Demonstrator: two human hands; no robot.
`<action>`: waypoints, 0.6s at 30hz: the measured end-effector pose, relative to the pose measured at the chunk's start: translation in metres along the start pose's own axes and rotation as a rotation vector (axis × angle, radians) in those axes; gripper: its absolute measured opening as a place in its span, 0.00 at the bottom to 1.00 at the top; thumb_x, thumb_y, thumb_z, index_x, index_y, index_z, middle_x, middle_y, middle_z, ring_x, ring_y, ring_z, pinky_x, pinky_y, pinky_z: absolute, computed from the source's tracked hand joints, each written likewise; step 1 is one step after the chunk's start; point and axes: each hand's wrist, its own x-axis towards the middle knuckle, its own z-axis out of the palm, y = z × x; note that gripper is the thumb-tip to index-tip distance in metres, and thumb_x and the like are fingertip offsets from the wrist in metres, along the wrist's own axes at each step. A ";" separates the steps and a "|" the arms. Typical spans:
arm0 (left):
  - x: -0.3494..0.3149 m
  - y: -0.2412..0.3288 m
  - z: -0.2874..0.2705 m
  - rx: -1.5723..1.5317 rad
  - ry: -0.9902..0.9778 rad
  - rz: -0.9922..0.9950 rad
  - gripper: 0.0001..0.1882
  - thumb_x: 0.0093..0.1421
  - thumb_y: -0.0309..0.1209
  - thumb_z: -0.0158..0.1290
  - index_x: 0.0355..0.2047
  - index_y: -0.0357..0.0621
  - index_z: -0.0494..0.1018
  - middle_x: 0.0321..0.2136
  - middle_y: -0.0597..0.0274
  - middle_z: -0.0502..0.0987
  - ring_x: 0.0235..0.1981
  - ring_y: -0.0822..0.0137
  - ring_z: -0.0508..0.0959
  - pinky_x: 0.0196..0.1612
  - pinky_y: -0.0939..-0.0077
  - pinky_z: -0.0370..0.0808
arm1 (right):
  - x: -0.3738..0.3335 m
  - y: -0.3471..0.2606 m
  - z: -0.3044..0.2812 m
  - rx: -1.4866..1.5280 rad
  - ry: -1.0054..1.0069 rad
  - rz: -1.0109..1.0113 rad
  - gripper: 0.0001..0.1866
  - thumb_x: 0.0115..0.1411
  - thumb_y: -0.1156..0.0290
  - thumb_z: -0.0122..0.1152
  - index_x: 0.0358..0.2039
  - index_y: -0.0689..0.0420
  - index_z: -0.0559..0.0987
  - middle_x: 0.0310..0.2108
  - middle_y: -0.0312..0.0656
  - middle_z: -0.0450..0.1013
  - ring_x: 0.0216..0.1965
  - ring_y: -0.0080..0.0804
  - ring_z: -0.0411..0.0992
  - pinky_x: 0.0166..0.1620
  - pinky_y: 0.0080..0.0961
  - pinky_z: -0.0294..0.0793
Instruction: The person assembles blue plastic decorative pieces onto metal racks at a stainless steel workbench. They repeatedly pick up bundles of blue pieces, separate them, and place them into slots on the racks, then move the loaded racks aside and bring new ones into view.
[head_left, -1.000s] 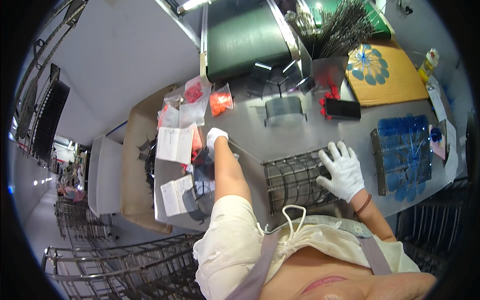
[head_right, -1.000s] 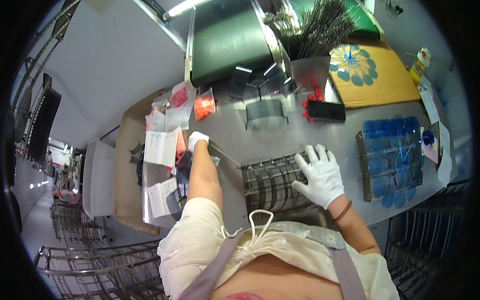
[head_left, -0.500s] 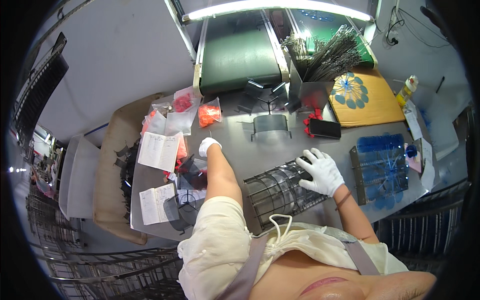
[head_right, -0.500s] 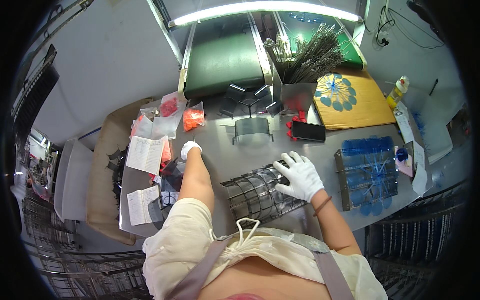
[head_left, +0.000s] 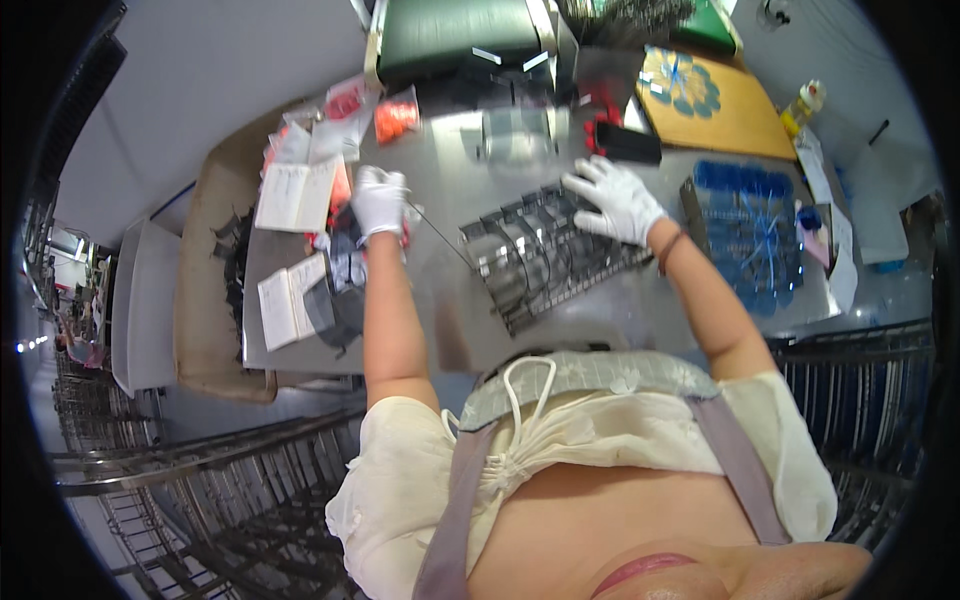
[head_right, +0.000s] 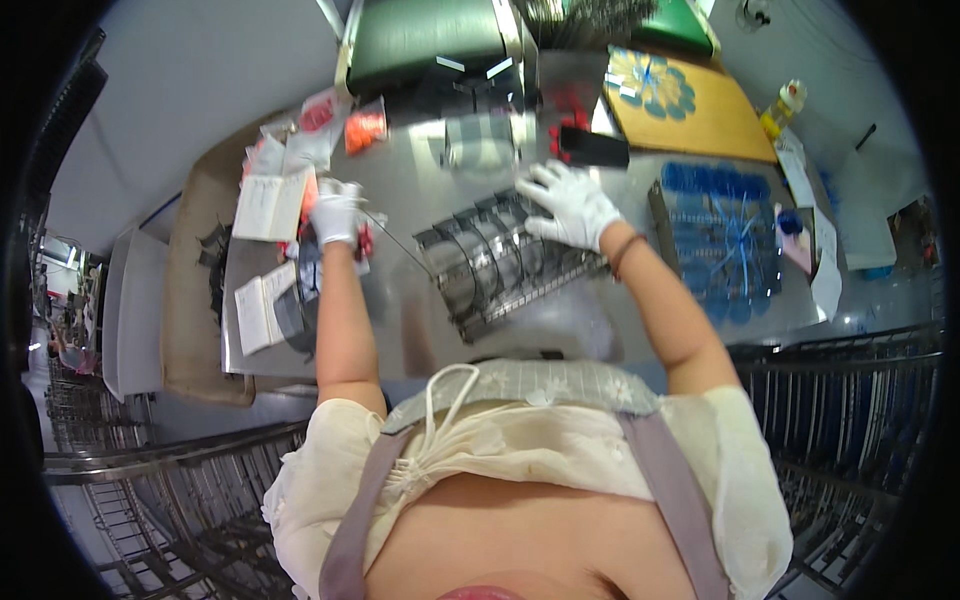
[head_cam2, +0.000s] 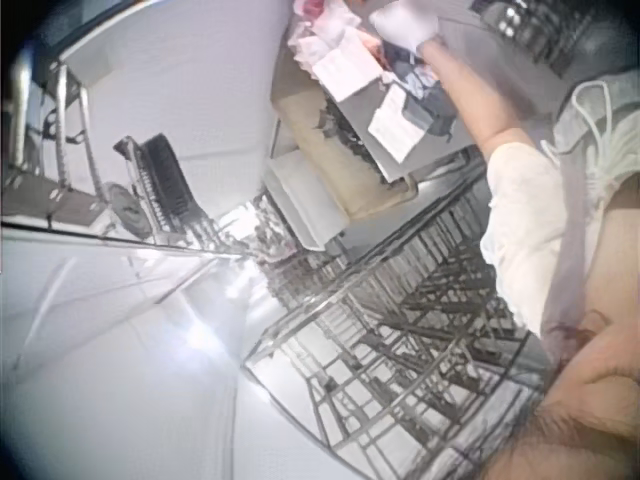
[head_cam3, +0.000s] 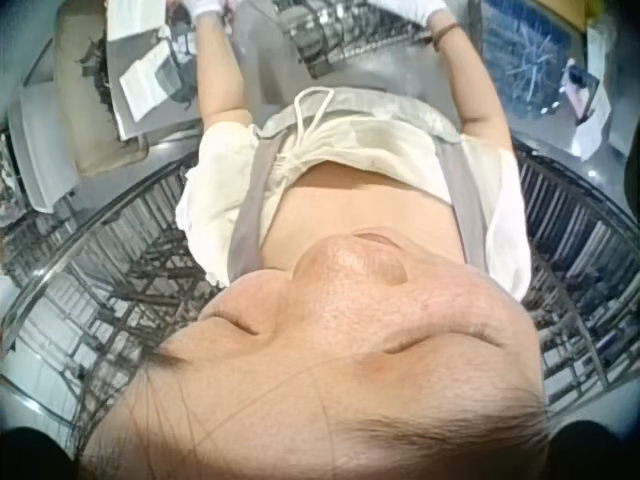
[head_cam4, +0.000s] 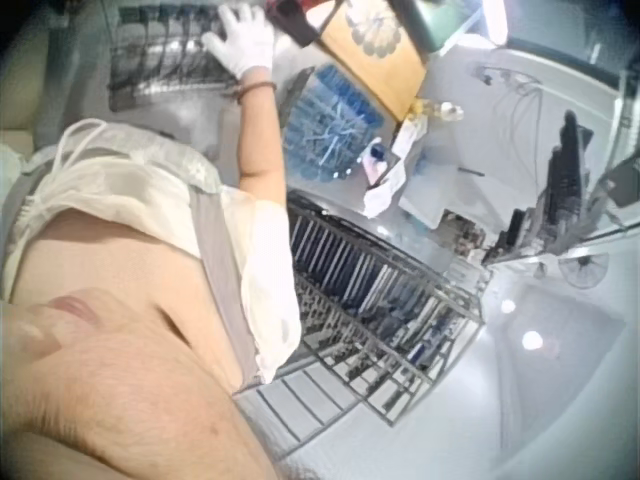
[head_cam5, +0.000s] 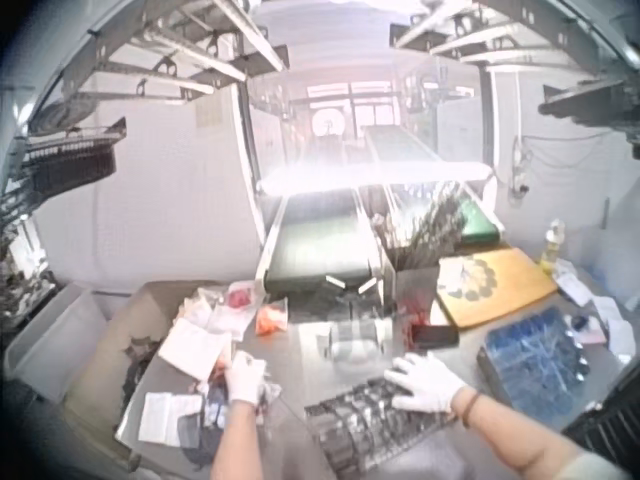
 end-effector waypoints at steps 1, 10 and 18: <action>-0.017 -0.001 -0.025 -0.223 0.075 0.003 0.06 0.55 0.26 0.55 0.33 0.37 0.75 0.29 0.48 0.82 0.30 0.54 0.81 0.42 0.59 0.79 | 0.001 -0.001 -0.001 -0.006 -0.015 -0.045 0.35 0.62 0.42 0.57 0.64 0.47 0.72 0.58 0.47 0.68 0.62 0.50 0.65 0.59 0.61 0.65; -0.240 -0.025 -0.077 -0.850 0.539 -0.285 0.14 0.62 0.16 0.41 0.46 0.45 0.63 0.34 0.57 0.77 0.33 0.66 0.80 0.35 0.76 0.79 | 0.027 -0.106 0.003 -0.106 -0.151 -0.032 0.39 0.65 0.37 0.54 0.71 0.42 0.67 0.69 0.49 0.63 0.72 0.51 0.58 0.67 0.66 0.58; -0.310 -0.046 -0.063 -1.067 0.560 -0.303 0.11 0.69 0.18 0.40 0.44 0.51 0.62 0.55 0.52 0.69 0.44 0.55 0.80 0.53 0.52 0.82 | 0.021 -0.119 0.021 -0.188 -0.015 -0.124 0.37 0.65 0.34 0.52 0.68 0.40 0.71 0.67 0.48 0.66 0.68 0.49 0.64 0.62 0.60 0.66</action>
